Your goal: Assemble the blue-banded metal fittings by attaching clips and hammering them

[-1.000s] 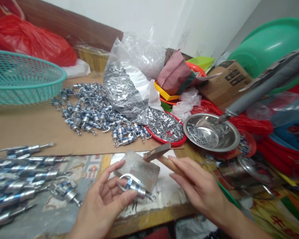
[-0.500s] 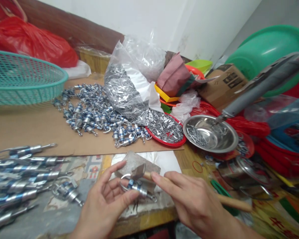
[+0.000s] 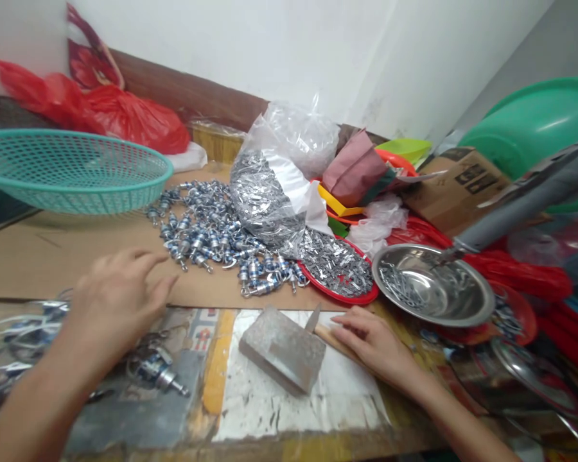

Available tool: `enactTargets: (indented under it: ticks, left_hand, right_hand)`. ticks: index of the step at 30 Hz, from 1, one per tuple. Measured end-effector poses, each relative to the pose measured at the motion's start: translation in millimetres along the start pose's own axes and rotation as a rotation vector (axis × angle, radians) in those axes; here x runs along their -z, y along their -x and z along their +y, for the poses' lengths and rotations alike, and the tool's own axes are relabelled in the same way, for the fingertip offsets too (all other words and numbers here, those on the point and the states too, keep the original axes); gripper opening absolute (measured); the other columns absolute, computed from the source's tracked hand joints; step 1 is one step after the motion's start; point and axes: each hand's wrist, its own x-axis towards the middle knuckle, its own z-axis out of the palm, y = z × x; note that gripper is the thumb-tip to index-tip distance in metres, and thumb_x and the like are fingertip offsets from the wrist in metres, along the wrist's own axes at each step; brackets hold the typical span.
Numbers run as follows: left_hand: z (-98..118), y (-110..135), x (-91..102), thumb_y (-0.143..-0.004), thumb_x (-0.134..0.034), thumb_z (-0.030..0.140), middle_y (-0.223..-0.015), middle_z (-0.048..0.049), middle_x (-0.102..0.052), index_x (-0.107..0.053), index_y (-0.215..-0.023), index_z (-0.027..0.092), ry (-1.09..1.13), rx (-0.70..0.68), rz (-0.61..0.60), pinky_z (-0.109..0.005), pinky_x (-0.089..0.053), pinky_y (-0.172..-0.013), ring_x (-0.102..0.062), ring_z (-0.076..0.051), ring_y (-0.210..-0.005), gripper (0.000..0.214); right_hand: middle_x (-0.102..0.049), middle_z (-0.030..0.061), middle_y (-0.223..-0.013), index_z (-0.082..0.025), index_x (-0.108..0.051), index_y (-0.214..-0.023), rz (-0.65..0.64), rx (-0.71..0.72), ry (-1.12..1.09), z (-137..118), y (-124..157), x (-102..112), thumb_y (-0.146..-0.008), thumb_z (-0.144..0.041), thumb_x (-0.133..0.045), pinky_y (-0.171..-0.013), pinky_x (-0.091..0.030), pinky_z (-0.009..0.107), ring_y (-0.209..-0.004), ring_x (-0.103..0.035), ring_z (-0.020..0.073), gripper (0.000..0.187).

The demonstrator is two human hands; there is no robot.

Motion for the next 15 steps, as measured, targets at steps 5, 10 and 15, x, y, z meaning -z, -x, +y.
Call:
enactTargets:
  ticks: [5, 10, 15]
  left_hand:
    - [20.3, -64.6, -30.7, -0.086, -0.053, 0.035, -0.125, -0.0080, -0.055, -0.052, -0.119, 0.016, 0.051, 0.122, -0.072, -0.050, -0.044, -0.090, -0.054, -0.030, -0.109, 0.039]
    - [35.3, -70.9, -47.5, -0.084, -0.057, 0.031, -0.119, -0.0074, -0.058, -0.054, -0.115, 0.018, 0.217, 0.098, -0.154, -0.045, -0.051, -0.081, -0.060, -0.024, -0.099, 0.034]
    - [58.2, -58.9, -38.0, -0.085, -0.057, 0.029, -0.119, -0.0083, -0.058, -0.053, -0.117, 0.019, 0.521, 0.123, -0.117, -0.046, -0.051, -0.080, -0.060, -0.024, -0.098, 0.034]
  right_hand:
    - [-0.059, 0.0119, -0.104, -0.014, -0.062, -0.112, 0.166, -0.059, 0.095, 19.3, -47.1, 1.1, -0.087, -0.033, -0.050, -0.088, -0.043, 0.040, -0.098, -0.057, 0.0241, 0.033]
    - [-0.060, 0.0076, -0.107, -0.016, -0.057, -0.110, 0.126, -0.113, 0.114, 41.4, -81.5, -10.1, -0.087, -0.032, -0.056, -0.085, -0.047, 0.042, -0.096, -0.058, 0.0205, 0.028]
    - [-0.058, 0.0072, -0.113, -0.016, -0.055, -0.111, 0.153, -0.172, 0.038, 42.3, -93.8, -18.1, -0.090, -0.031, -0.053, -0.080, -0.050, 0.039, -0.094, -0.059, 0.0187, 0.026]
